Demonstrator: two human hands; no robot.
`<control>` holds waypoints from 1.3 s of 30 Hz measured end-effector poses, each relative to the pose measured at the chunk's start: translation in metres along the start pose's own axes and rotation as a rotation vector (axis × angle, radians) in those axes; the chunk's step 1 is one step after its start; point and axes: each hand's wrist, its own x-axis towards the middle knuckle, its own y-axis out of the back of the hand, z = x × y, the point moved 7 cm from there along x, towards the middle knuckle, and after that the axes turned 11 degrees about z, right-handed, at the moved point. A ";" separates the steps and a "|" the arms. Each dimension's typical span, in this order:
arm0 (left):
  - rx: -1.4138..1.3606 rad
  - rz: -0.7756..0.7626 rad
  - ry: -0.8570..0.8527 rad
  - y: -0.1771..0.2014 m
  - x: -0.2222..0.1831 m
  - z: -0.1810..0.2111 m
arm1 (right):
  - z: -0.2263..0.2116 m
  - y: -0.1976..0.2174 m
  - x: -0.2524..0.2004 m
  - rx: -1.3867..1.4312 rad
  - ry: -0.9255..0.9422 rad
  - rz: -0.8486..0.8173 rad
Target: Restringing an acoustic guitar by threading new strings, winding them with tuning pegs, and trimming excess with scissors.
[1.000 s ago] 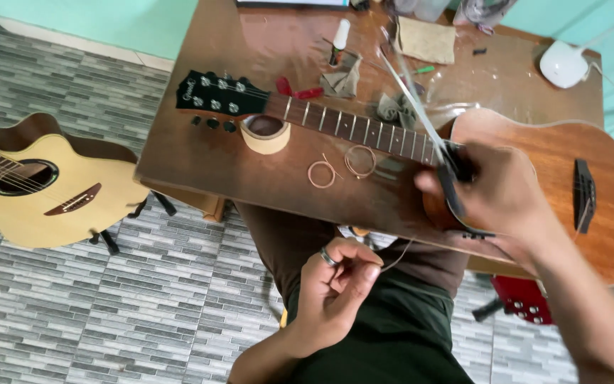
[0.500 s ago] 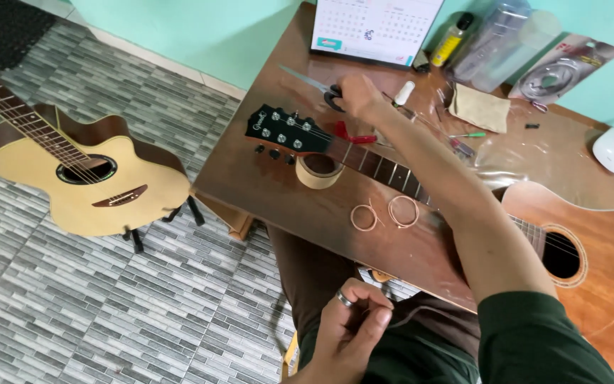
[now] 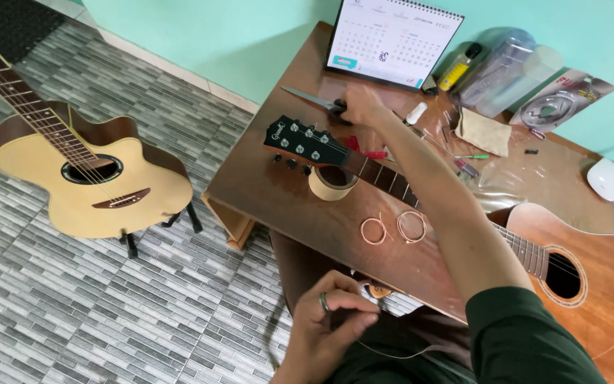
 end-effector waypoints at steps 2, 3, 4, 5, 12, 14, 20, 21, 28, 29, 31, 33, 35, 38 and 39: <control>0.029 -0.003 0.054 0.009 0.004 0.002 | -0.008 0.012 -0.008 -0.024 -0.037 0.000; 0.056 -0.008 0.111 0.011 0.005 0.001 | -0.008 0.017 -0.013 -0.048 -0.080 -0.003; 0.058 -0.020 0.113 0.011 0.006 0.004 | -0.003 0.006 -0.013 -0.045 -0.091 -0.002; 0.082 -0.001 0.089 0.012 0.007 0.010 | 0.002 -0.002 -0.012 -0.051 -0.084 0.031; 0.173 0.088 0.138 0.013 0.006 -0.002 | -0.005 0.018 -0.037 -0.041 -0.101 0.040; 0.176 0.146 0.162 0.023 0.009 -0.018 | -0.022 0.049 -0.058 0.006 -0.061 0.135; 0.119 0.399 0.047 0.020 0.043 -0.030 | -0.134 0.154 -0.242 0.902 0.256 0.182; -0.023 0.409 -0.095 0.014 0.050 -0.024 | -0.157 0.160 -0.277 1.148 0.246 -0.021; -0.335 0.546 -0.018 0.018 0.072 -0.093 | -0.159 0.126 -0.309 1.501 -0.228 -0.195; -0.360 0.578 0.050 0.018 0.076 -0.102 | -0.160 0.129 -0.308 1.457 -0.210 -0.188; -0.384 0.611 0.121 0.017 0.079 -0.110 | -0.164 0.122 -0.307 1.415 -0.195 -0.183; -0.487 0.574 0.089 0.014 0.084 -0.101 | -0.168 0.119 -0.298 1.422 -0.073 -0.005; -0.444 0.542 0.094 0.023 0.090 -0.094 | -0.162 0.138 -0.300 1.411 -0.046 0.076; -0.383 0.479 0.100 0.036 0.094 -0.086 | -0.155 0.154 -0.301 1.379 0.029 0.151; -0.366 0.434 0.099 0.038 0.096 -0.083 | -0.154 0.157 -0.300 1.357 0.074 0.160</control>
